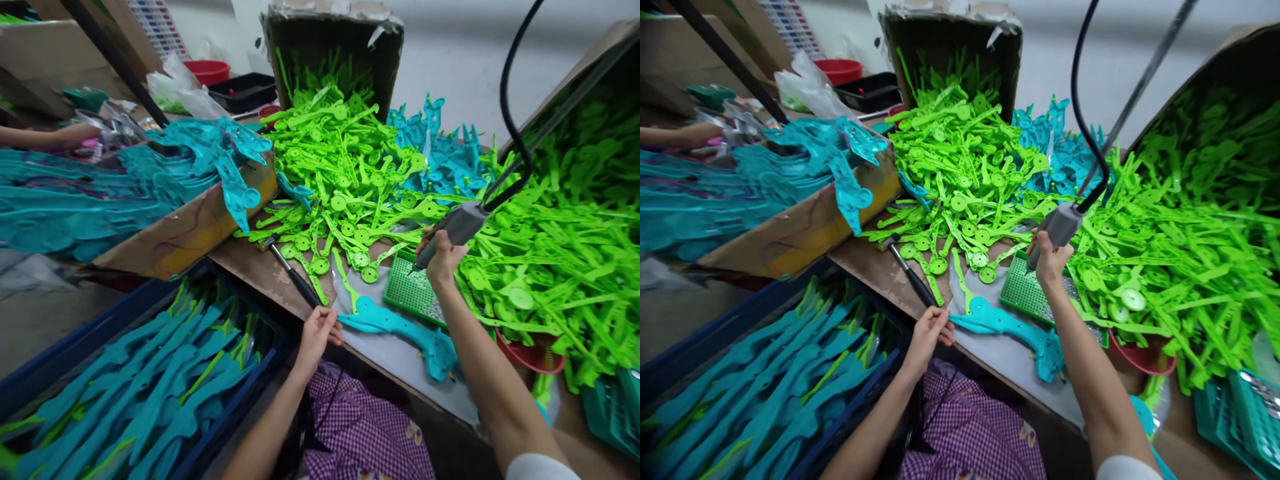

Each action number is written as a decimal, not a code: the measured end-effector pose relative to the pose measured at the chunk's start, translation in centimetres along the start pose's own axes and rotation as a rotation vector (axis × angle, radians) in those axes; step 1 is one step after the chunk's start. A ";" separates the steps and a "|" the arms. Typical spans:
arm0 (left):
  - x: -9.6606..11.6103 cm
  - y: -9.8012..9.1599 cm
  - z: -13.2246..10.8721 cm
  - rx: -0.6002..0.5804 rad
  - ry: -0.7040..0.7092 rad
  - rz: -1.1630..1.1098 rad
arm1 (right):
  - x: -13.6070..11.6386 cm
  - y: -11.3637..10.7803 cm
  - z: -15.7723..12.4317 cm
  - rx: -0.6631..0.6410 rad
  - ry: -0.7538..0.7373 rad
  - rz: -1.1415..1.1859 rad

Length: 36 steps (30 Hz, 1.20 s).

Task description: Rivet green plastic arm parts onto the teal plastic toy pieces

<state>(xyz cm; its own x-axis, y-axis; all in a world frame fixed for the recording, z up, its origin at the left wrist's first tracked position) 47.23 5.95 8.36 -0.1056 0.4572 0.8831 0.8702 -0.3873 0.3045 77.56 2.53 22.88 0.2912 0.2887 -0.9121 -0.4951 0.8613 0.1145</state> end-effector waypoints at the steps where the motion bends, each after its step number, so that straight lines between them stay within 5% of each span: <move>1: 0.0 0.0 0.0 0.000 -0.010 -0.004 | 0.5 0.2 0.3 -0.007 -0.006 0.001; 10: -0.1 -0.1 0.1 -0.009 -0.073 -0.021 | 2.6 0.0 2.4 0.028 -0.010 0.041; 25: -0.1 -0.1 0.1 -0.030 -0.085 0.011 | 3.8 -0.4 2.1 0.034 -0.009 0.060; 36: 0.1 0.2 0.2 -0.080 -0.114 0.009 | -1.7 -2.1 1.4 0.089 -0.027 0.143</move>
<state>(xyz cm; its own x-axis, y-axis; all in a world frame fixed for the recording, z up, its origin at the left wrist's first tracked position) 47.45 6.06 8.45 -0.0384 0.5393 0.8412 0.8294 -0.4524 0.3279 79.24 0.85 24.80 0.2449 0.4211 -0.8733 -0.4587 0.8439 0.2783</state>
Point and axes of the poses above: each hand's wrist, its own z-axis towards the middle knuckle, its own y-axis out of the palm, x = y × z, the point moved 7 cm from there along z, towards the middle knuckle, and after that the axes turned 7 degrees about -z, right-handed, at the moved point
